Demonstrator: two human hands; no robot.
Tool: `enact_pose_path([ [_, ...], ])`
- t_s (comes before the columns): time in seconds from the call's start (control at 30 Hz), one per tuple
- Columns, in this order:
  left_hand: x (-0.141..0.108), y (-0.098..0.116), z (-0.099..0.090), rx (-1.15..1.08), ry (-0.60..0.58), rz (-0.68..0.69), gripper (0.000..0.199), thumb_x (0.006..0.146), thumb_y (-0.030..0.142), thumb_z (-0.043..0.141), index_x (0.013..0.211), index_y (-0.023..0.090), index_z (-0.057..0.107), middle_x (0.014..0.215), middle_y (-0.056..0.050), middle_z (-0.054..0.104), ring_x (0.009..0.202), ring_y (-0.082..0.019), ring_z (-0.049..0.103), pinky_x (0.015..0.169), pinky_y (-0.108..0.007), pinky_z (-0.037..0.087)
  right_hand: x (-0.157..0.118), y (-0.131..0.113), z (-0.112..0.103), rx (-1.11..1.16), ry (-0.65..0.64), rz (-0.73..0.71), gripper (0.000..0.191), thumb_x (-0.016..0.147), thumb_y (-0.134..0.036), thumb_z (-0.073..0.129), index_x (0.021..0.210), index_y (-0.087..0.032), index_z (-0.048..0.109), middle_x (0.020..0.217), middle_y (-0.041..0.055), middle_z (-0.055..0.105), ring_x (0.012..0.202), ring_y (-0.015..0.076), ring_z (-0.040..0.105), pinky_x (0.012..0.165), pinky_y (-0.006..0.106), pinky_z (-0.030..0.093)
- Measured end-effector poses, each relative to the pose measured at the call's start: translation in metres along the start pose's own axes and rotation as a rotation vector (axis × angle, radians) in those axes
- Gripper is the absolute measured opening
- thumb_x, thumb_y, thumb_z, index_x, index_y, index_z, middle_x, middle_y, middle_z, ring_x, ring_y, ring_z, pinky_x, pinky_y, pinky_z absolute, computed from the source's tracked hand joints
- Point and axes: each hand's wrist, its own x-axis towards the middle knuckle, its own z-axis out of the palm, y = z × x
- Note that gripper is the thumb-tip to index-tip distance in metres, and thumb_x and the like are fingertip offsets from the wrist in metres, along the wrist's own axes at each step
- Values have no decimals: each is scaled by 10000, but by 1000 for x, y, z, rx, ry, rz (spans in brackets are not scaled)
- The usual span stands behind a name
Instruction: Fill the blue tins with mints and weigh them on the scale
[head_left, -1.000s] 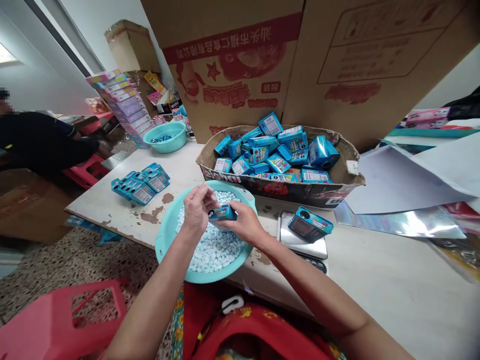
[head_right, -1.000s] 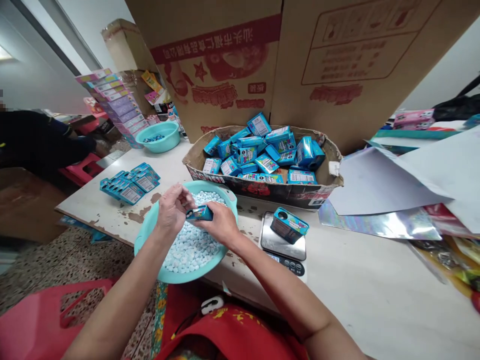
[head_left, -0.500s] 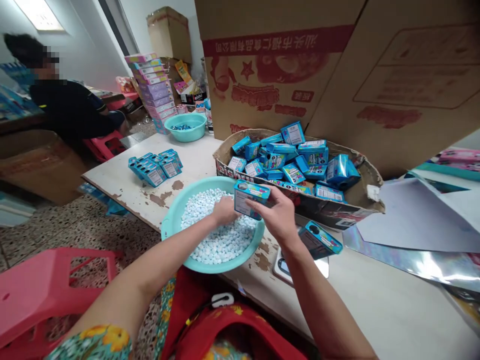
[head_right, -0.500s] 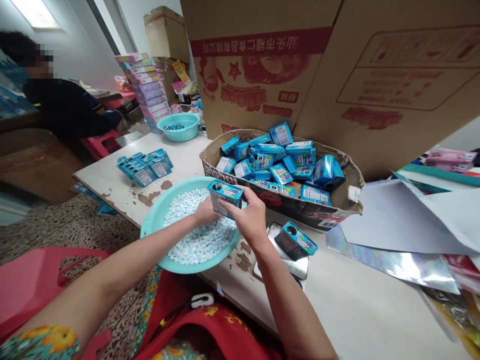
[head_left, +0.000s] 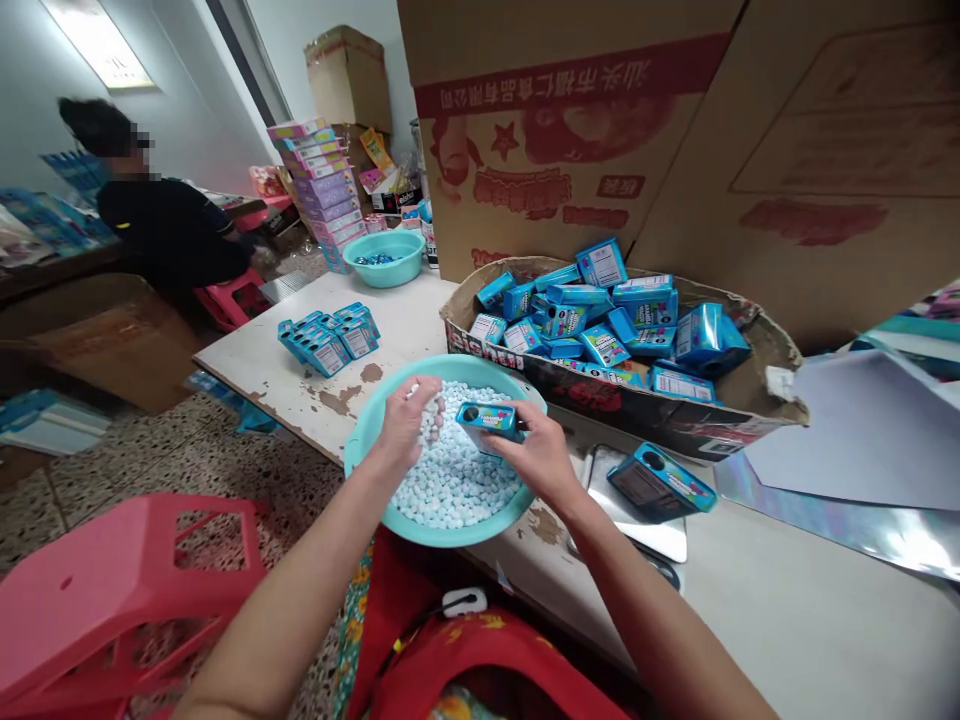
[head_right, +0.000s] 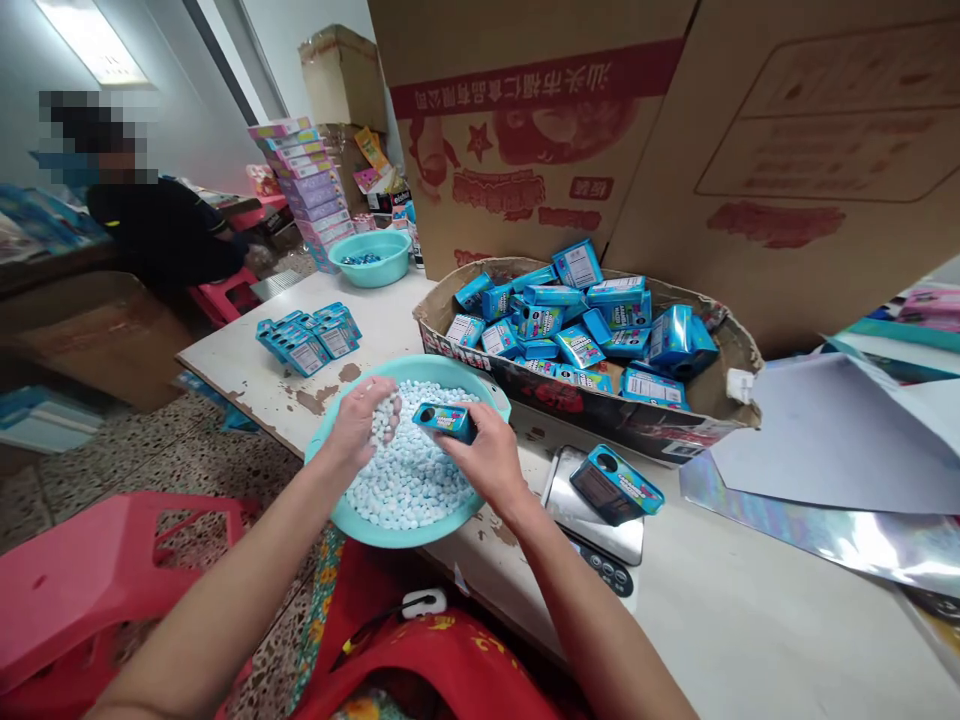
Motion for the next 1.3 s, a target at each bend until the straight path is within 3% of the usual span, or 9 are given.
enact_pose_path([
  [0.1,0,9,16,-297,89,110,316,682,410,698,773,195,484,607,44,524,462,-93,514,432,-196,397,-5,-6,13,-95,-72,-89,283,726,-243,710,999,-203,647,979,59,674,924,243,615,825,357,465],
  [0.2,3,11,24,-384,132,112,332,666,390,714,756,186,469,623,53,522,488,-87,538,484,-208,444,-8,-13,18,-111,-73,-109,287,731,-255,726,999,-201,637,969,62,672,908,240,618,805,350,468],
  [0.47,5,16,29,-303,130,128,319,644,356,735,696,181,473,577,64,486,412,-57,440,440,-207,407,-1,-24,9,-97,-101,-122,270,734,-348,758,946,-214,657,897,40,671,840,219,612,746,315,457],
  [0.83,8,8,27,-259,134,185,314,661,374,744,686,170,506,600,43,522,481,-83,511,466,-208,422,2,-16,13,-87,-73,-122,279,737,-304,740,991,-223,656,944,47,667,899,239,615,781,335,456],
  [1.3,4,15,36,-233,79,219,282,699,368,723,674,170,523,569,31,527,476,-102,521,481,-229,443,4,-15,9,27,-54,-68,286,705,-293,777,961,-217,674,905,31,668,863,215,616,797,325,463],
])
